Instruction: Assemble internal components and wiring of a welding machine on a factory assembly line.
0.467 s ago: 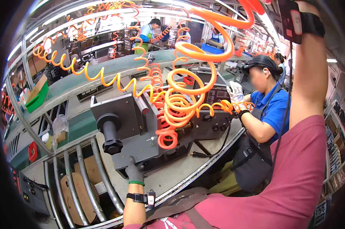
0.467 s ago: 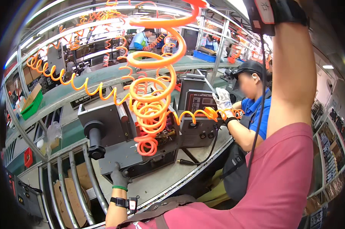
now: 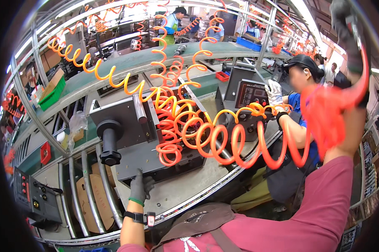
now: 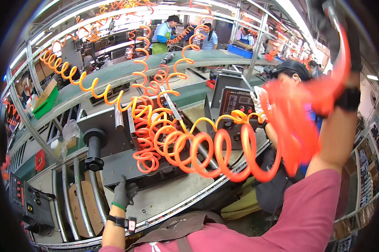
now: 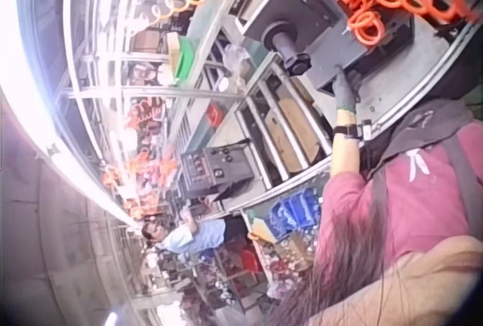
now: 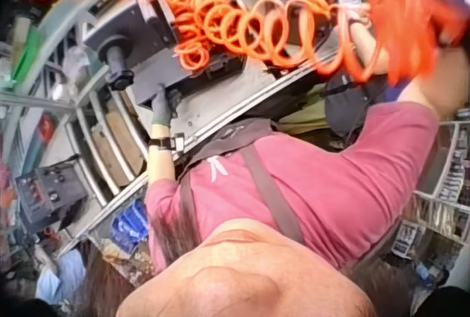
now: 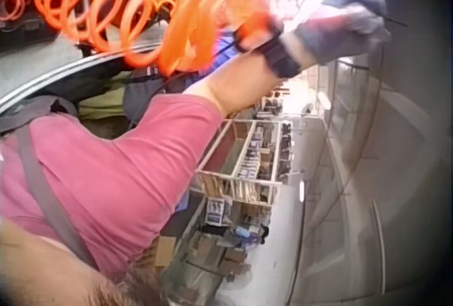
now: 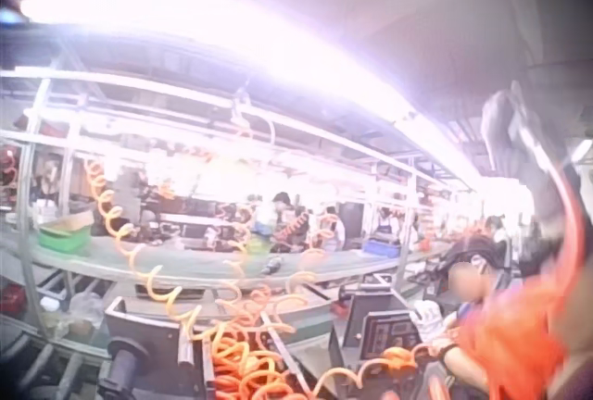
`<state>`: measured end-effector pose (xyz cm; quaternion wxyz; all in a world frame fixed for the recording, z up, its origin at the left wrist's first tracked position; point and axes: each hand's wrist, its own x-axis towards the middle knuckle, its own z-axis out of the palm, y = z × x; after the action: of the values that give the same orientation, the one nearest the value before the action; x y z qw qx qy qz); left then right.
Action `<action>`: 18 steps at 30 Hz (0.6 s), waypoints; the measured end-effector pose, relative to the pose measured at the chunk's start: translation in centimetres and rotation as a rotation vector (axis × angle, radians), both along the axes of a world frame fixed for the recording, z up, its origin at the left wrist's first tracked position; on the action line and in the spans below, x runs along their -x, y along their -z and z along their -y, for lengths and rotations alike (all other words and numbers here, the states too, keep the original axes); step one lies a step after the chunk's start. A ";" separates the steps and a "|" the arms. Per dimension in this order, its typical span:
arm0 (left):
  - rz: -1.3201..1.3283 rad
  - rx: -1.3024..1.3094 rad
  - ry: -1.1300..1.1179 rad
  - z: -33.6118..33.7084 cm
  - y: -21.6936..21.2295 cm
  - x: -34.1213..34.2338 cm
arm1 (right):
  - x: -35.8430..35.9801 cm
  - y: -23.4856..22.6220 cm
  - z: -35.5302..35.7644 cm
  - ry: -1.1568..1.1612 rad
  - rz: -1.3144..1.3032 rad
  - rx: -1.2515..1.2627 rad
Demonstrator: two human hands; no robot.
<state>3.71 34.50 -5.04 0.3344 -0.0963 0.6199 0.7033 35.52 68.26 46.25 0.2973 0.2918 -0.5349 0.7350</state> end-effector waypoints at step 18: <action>-2.294 0.797 0.595 -12.2 -24.4 1.0 | 9.4 32.6 11.6 0.241 0.733 -0.030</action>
<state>2.70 46.69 19.33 -0.3045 0.6208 0.7212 0.0427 26.13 56.61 13.65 0.1663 -0.0509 -0.6468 0.7426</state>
